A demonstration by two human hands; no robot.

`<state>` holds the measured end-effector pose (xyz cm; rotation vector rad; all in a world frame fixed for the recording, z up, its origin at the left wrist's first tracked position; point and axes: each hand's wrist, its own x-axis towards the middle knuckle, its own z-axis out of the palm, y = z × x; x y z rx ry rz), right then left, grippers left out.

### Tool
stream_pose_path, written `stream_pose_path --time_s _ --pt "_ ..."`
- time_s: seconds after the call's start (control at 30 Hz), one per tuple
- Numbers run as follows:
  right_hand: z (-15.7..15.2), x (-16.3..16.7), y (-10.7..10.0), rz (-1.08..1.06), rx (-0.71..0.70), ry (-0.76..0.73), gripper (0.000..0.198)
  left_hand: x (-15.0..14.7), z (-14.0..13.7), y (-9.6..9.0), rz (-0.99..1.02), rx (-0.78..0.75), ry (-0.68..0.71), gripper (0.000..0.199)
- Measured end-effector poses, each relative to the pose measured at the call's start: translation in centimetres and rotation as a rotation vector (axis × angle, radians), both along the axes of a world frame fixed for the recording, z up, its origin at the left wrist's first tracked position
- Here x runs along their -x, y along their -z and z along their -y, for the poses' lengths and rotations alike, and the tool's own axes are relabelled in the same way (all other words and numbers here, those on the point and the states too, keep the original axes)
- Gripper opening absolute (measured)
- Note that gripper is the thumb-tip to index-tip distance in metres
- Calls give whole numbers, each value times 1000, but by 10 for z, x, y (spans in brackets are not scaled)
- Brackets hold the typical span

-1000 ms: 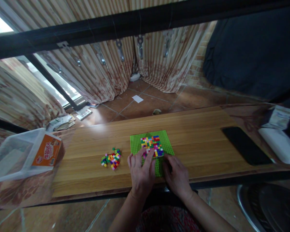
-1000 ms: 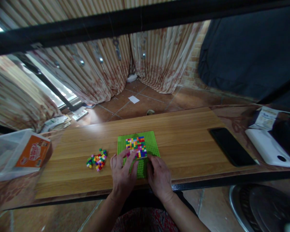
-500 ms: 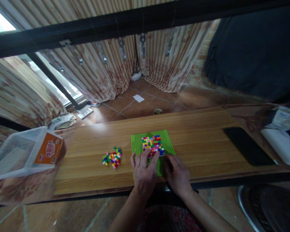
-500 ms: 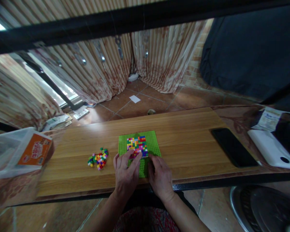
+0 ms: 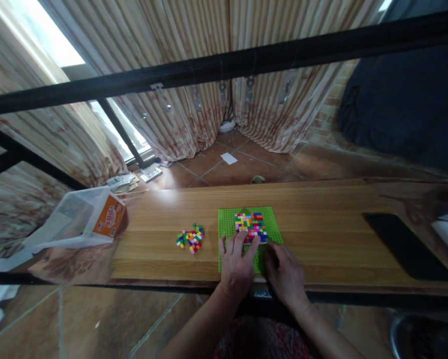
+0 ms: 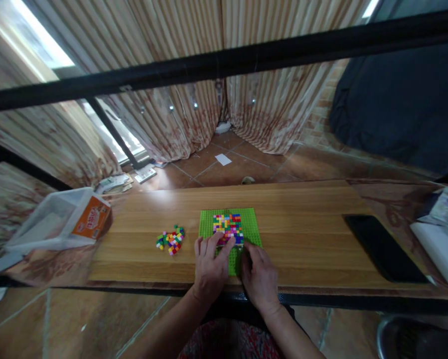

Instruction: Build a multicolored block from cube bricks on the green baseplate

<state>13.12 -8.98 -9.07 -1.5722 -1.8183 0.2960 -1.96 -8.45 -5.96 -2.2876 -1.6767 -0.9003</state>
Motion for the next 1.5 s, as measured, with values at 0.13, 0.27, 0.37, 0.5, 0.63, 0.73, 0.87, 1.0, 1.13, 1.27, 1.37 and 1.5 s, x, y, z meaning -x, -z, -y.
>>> stream_pose_path --time_s 0.13,0.27,0.37,0.5,0.63,0.73,0.87,1.0,1.13,1.27,1.37,1.5 --pt "0 -3 5 13 21 2 31 -3 6 -9 15 57 -7 46" --pt "-2 -4 9 24 26 12 34 8 14 -17 95 77 -34 48" --pt "-2 -5 10 27 37 33 36 35 24 -15 179 51 -159 35" --pt "-2 -5 11 35 41 47 39 85 36 -7 246 20 -405 27" --pt "-1 -5 12 53 43 72 41 112 39 -5 228 181 -509 23" --pt "-1 -5 14 52 51 73 42 113 33 -7 191 252 -539 16" --pt "-2 -6 15 40 55 67 43 111 28 -8 184 256 -535 8" --pt "-1 -12 8 -33 91 70 44 116 30 -3 224 232 -493 10" --pt "11 -15 -11 -100 63 127 45 123 34 2 320 199 -459 13" --pt "23 17 -39 -222 44 -45 33 121 40 -4 544 211 -381 14" --pt "23 60 -54 -379 263 -245 28 110 51 -18 719 315 -238 16" --pt "19 104 -59 -636 543 -447 26 96 73 -36 937 471 -101 35"
